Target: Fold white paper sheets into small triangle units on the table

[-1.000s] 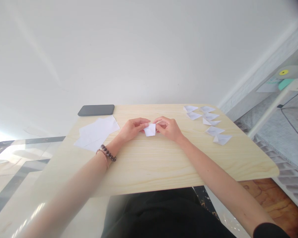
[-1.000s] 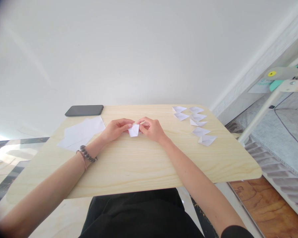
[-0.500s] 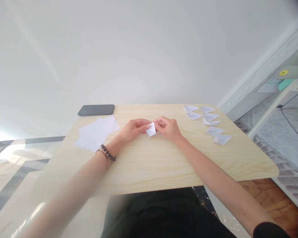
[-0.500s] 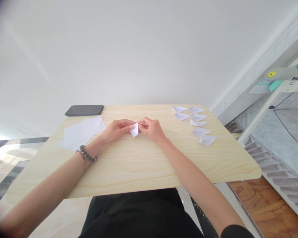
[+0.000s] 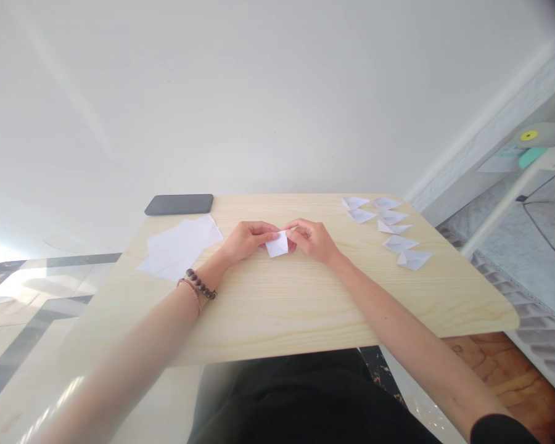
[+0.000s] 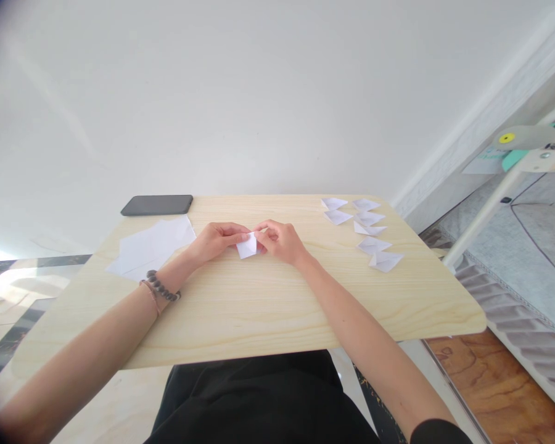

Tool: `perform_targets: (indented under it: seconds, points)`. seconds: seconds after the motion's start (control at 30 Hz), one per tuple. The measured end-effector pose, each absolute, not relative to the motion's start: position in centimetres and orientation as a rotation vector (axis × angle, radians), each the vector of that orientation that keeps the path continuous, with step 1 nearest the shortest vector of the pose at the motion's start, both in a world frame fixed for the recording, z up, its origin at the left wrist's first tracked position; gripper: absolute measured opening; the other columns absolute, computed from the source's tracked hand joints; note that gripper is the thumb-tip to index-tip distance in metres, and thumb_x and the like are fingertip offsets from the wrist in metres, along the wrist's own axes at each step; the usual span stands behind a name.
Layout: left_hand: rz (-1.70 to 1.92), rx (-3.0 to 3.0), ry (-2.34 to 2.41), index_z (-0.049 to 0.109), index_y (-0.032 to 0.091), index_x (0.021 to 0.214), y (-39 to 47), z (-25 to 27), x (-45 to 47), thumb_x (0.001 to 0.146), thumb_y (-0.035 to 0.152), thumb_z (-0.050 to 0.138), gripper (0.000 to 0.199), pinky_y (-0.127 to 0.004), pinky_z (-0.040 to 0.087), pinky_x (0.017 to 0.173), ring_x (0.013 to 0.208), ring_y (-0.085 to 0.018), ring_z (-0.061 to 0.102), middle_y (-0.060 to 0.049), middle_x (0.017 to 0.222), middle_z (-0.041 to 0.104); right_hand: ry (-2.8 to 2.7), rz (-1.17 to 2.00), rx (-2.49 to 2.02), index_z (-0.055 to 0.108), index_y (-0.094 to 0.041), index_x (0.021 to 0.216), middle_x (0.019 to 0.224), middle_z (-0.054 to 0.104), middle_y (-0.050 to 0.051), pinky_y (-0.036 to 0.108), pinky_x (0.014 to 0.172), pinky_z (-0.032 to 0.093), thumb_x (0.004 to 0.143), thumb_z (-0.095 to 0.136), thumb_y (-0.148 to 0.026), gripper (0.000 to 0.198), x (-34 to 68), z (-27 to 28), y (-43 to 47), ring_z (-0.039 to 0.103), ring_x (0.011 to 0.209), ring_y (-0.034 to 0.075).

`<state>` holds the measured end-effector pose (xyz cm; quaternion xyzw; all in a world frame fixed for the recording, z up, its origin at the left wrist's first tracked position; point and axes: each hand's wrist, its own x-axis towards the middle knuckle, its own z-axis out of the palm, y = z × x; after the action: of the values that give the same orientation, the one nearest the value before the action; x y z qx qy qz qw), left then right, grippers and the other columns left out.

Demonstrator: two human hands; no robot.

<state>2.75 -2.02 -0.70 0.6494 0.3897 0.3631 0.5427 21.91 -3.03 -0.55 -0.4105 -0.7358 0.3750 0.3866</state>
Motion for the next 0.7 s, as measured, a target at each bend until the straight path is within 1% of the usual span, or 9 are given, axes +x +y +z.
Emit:
perform_targets:
  seconds: [0.13,0.2,0.27,0.5,0.53,0.6,0.7]
  points:
    - [0.885,1.568,0.984,0.066,0.015,0.088,-1.98,-0.99,2.84,0.069,0.044,0.062,0.035,-0.028,0.045,0.068,0.077,-0.018,0.059,-0.007,0.087,0.067,-1.903,0.874,-1.168,0.059,-0.016,0.078,0.053,0.059,0.0,0.02,0.043,0.04,0.075,0.051,-0.047,0.032,21.9,-0.65,-2.83,0.051,0.04,0.009]
    - [0.892,1.587,1.001,0.066,0.015,0.087,-1.97,-1.07,2.83,0.069,0.044,0.061,0.035,-0.028,0.044,0.069,0.078,-0.018,0.059,-0.007,0.087,0.067,-1.919,0.865,-1.196,0.059,-0.016,0.071,0.051,0.057,0.0,0.019,0.041,0.038,0.075,0.05,-0.049,0.035,21.85,-0.74,-2.77,0.048,0.038,0.008]
    - [0.899,1.602,1.009,0.067,0.015,0.086,-1.94,-1.11,2.79,0.069,0.045,0.061,0.035,-0.028,0.044,0.07,0.079,-0.019,0.059,-0.006,0.087,0.067,-1.916,0.902,-1.176,0.057,-0.015,0.068,0.052,0.057,0.0,0.019,0.04,0.037,0.076,0.048,-0.049,0.036,21.77,-0.81,-2.76,0.047,0.038,0.007]
    - [0.896,1.62,1.016,0.067,0.015,0.085,-2.05,-0.95,2.74,0.068,0.045,0.062,0.034,-0.027,0.043,0.07,0.079,-0.018,0.059,-0.006,0.087,0.067,-1.903,1.019,-1.125,0.057,-0.015,0.079,0.053,0.055,-0.001,0.017,0.039,0.038,0.078,0.047,-0.043,0.03,21.52,-0.92,-2.85,0.047,0.037,0.006]
    - [0.91,1.614,1.013,0.067,0.015,0.086,-2.09,-0.91,2.75,0.068,0.045,0.063,0.035,-0.027,0.043,0.07,0.079,-0.018,0.059,-0.006,0.087,0.067,-1.895,1.024,-1.116,0.057,-0.015,0.079,0.053,0.055,-0.002,0.017,0.039,0.038,0.078,0.048,-0.043,0.029,21.51,-0.94,-2.86,0.047,0.037,0.006]
    - [0.931,1.583,1.006,0.064,0.016,0.095,-2.18,-0.85,2.78,0.067,0.044,0.064,0.039,-0.028,0.044,0.069,0.077,-0.017,0.059,-0.006,0.087,0.067,-1.861,1.025,-1.103,0.056,-0.016,0.08,0.054,0.055,-0.002,0.018,0.038,0.037,0.077,0.048,-0.043,0.028,21.52,-0.99,-2.85,0.046,0.036,0.006]
    - [0.918,1.502,0.996,0.056,0.017,0.112,-2.26,-0.83,2.79,0.067,0.044,0.064,0.053,-0.03,0.045,0.069,0.076,-0.017,0.06,-0.006,0.085,0.068,-1.789,1.004,-1.098,0.054,-0.016,0.078,0.054,0.056,-0.002,0.018,0.038,0.038,0.077,0.049,-0.044,0.029,21.64,-1.05,-2.74,0.046,0.035,0.006]
